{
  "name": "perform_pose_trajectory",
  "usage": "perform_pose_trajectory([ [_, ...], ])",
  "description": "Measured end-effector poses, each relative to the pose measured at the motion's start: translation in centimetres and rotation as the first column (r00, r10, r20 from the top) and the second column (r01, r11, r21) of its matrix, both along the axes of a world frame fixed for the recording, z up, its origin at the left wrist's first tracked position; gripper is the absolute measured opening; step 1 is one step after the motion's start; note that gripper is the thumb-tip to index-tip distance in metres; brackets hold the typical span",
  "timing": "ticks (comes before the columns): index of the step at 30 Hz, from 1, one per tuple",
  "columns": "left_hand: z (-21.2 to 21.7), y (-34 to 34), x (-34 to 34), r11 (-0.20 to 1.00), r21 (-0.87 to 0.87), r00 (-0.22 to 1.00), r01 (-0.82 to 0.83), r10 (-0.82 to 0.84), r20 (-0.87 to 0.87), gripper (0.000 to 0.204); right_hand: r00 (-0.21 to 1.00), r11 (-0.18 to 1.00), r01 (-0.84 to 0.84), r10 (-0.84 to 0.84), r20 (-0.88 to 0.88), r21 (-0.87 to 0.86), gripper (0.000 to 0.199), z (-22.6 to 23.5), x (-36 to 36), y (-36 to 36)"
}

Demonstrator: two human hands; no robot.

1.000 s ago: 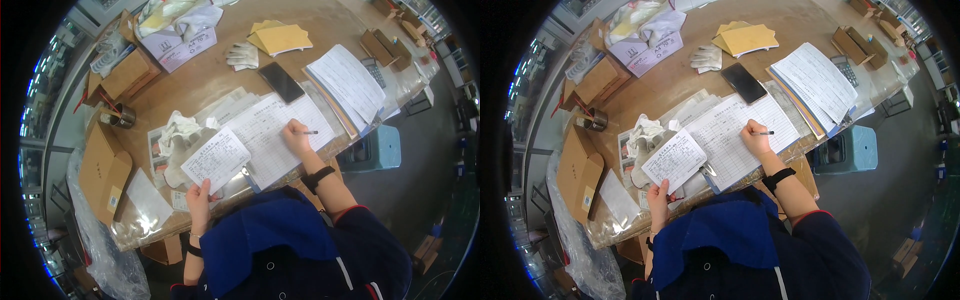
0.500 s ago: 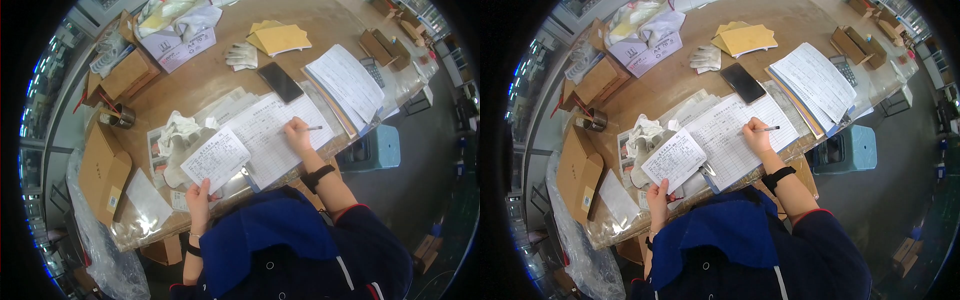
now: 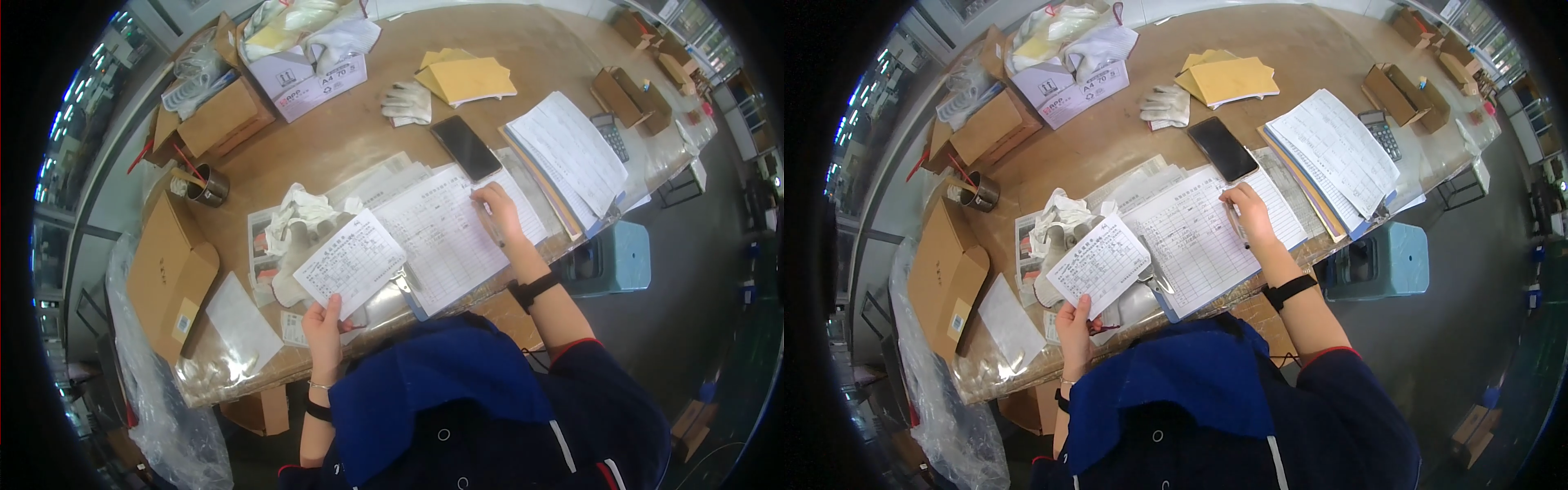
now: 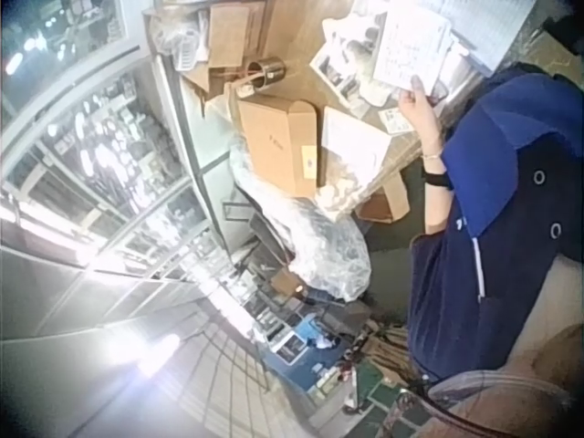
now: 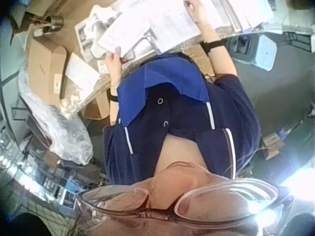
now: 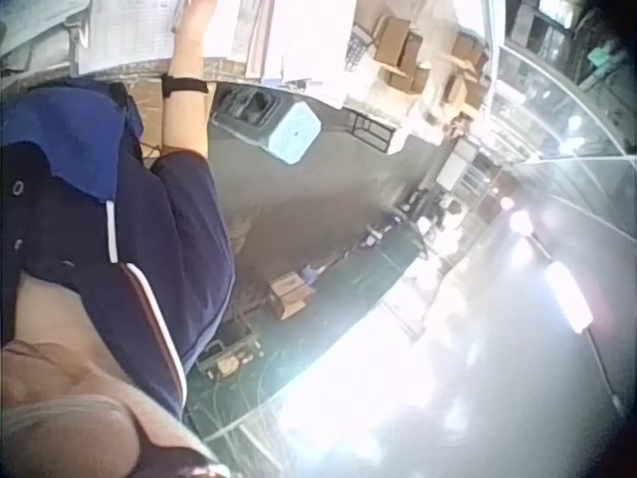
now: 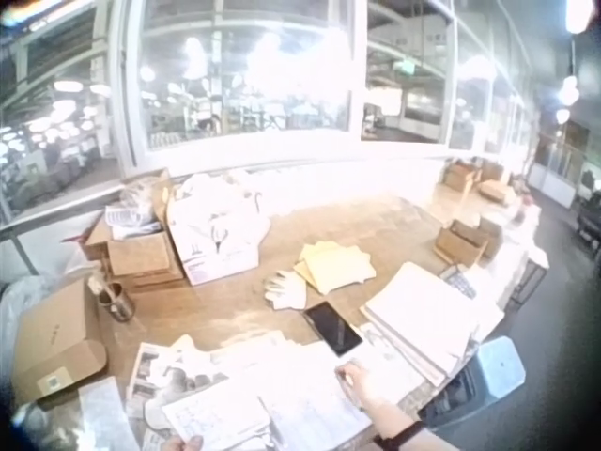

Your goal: Filling out paperwork and then pushing a cart of metal pistons across a factory floor.

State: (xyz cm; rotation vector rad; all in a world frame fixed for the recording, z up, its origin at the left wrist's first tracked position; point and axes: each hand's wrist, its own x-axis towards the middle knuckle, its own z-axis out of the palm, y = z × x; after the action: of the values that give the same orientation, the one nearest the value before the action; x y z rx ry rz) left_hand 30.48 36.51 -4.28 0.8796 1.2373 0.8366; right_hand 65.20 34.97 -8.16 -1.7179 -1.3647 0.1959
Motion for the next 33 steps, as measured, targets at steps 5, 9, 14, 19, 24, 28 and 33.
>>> perform_pose_trajectory([
  [5,0.1,0.0,0.0,1.000,0.011,1.000,-0.003,0.003,0.013,0.021,0.926,0.980,-0.021,0.093,0.367,-0.196,0.024,2.1,0.6,1.3],
  [9,0.3,-0.1,-0.2,1.000,0.023,1.000,-0.017,0.016,0.022,0.022,0.942,0.946,0.105,0.004,0.335,-0.308,0.031,3.3,-0.9,0.3],
  [14,-0.1,-0.5,-1.1,0.993,0.051,0.995,-0.103,0.102,0.005,0.020,0.979,0.862,-0.202,0.185,-0.083,-0.464,0.026,4.0,-5.1,-4.5],
  [19,-0.1,-0.6,-1.2,0.991,0.054,0.992,-0.125,0.125,0.003,0.022,0.764,0.523,-0.642,0.500,-0.408,-0.561,0.023,4.5,-10.8,-9.4],
  [24,0.2,-0.6,-0.8,0.992,0.076,0.995,-0.097,0.099,-0.022,0.021,0.749,0.541,-0.656,0.551,-0.368,-0.525,0.022,4.4,-10.0,-10.8],
  [28,1.1,-1.0,-0.3,0.989,0.111,0.994,-0.096,0.101,-0.041,0.019,0.689,0.462,-0.719,0.574,-0.442,-0.520,0.022,4.4,-9.1,-11.9],
  [33,1.7,-2.6,-0.2,0.980,0.125,0.985,-0.154,0.162,-0.061,0.020,0.504,0.354,-0.863,0.660,-0.557,-0.361,0.024,2.6,-9.0,-13.8],
])
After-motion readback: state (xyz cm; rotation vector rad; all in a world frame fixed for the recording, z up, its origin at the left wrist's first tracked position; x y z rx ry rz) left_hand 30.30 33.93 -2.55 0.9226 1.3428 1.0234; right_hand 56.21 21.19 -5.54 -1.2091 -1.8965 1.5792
